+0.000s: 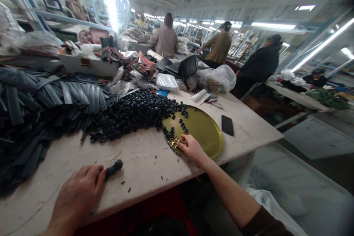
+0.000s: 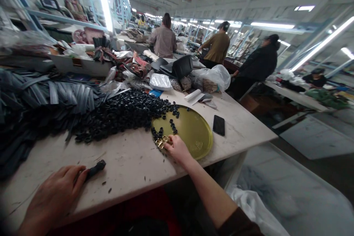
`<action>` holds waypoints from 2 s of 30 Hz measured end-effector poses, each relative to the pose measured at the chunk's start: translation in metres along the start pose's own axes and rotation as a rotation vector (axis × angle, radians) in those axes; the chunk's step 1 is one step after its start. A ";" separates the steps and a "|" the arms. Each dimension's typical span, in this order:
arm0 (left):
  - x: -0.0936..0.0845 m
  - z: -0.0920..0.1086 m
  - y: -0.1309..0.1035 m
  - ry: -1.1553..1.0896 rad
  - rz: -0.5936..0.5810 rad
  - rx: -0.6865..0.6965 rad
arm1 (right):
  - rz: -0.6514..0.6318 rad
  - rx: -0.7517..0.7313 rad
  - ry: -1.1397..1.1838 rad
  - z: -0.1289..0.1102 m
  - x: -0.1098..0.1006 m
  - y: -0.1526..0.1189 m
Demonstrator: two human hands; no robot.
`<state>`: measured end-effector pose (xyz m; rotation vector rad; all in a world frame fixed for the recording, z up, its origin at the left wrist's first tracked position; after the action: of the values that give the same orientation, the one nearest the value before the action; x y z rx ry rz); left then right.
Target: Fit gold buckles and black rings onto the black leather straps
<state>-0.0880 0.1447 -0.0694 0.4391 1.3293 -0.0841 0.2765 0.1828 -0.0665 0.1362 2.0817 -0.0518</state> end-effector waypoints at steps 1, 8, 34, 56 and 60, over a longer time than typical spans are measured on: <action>0.000 0.000 0.000 0.032 -0.014 0.009 | 0.035 0.019 -0.006 0.004 -0.005 0.007; -0.001 0.007 0.000 0.130 -0.041 0.008 | 0.060 0.118 -0.096 0.027 -0.010 0.044; -0.033 -0.076 0.032 -0.802 0.079 -0.713 | 0.171 -0.486 0.212 -0.046 0.053 -0.092; -0.034 0.106 -0.135 -1.785 -0.333 -0.961 | -0.520 0.440 1.334 -0.086 0.069 -0.121; -0.026 0.087 -0.127 -1.787 -0.169 -0.966 | -0.594 0.480 1.235 -0.069 0.071 -0.138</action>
<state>-0.0540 -0.0075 -0.0628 -0.5612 -0.4502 0.0445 0.1657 0.0579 -0.0975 -0.2368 3.2199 -1.0631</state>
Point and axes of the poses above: each hand's wrist, its own y-axis towards the middle knuckle, its own x-axis out of the palm, z = x × y, the point moved 7 cm from there along y, towards the middle knuckle, and after that the axes turned 8 degrees about x, right-handed, at the moved point
